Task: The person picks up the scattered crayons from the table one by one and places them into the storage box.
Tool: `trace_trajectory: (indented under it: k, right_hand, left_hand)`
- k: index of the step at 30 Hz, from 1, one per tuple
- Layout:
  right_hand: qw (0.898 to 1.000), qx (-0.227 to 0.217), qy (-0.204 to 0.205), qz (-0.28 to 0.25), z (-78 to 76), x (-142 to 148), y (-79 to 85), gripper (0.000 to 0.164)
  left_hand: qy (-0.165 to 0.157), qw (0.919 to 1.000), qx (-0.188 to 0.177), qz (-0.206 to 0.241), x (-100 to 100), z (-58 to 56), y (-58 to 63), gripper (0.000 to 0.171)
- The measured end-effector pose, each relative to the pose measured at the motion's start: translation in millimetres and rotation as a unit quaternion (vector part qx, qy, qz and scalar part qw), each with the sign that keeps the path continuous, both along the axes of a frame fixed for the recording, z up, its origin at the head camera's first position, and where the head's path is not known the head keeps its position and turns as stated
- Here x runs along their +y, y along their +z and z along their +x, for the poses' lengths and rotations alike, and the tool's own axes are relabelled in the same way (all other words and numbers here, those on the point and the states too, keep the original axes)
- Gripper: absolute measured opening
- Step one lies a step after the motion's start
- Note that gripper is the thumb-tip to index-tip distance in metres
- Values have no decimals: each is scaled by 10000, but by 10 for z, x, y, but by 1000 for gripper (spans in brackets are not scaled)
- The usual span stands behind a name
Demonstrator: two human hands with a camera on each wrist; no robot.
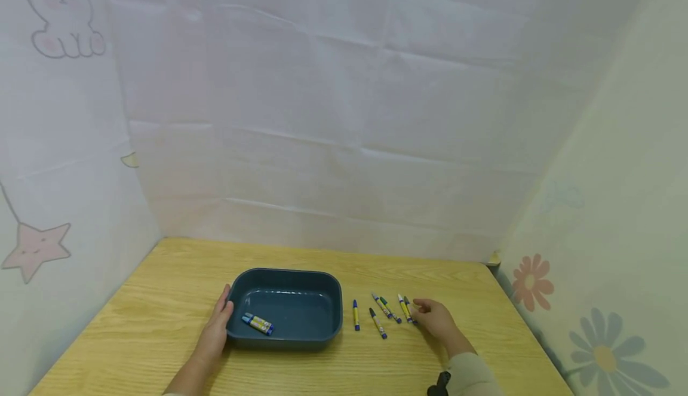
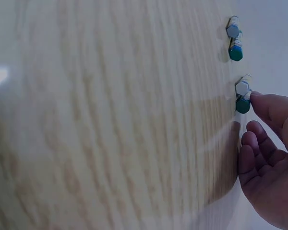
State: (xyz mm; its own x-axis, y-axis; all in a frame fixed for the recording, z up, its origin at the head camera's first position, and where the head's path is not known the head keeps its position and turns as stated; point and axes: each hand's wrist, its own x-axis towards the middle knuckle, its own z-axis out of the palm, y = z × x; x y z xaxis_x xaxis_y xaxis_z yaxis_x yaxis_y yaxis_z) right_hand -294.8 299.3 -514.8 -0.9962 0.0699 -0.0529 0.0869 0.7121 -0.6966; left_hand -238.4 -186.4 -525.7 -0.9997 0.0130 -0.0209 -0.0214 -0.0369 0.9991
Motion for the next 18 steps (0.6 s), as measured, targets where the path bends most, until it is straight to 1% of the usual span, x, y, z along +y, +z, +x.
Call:
trace_trajectory:
  k: [4, 10, 18]
  right_hand:
    - [10000, -40, 34, -23, 11, 4, -5, 43]
    - [9999, 32, 110, 25, 24, -20, 10, 40]
    - [9998, -57, -33, 171, 16, -55, 11, 38]
  left_hand:
    - [23, 10000, -36, -41, 0, 1, 4, 63]
    - [44, 9999, -71, -121, -4, 1, 1, 63]
    - [30, 9998, -62, -164, -7, -8, 2, 63]
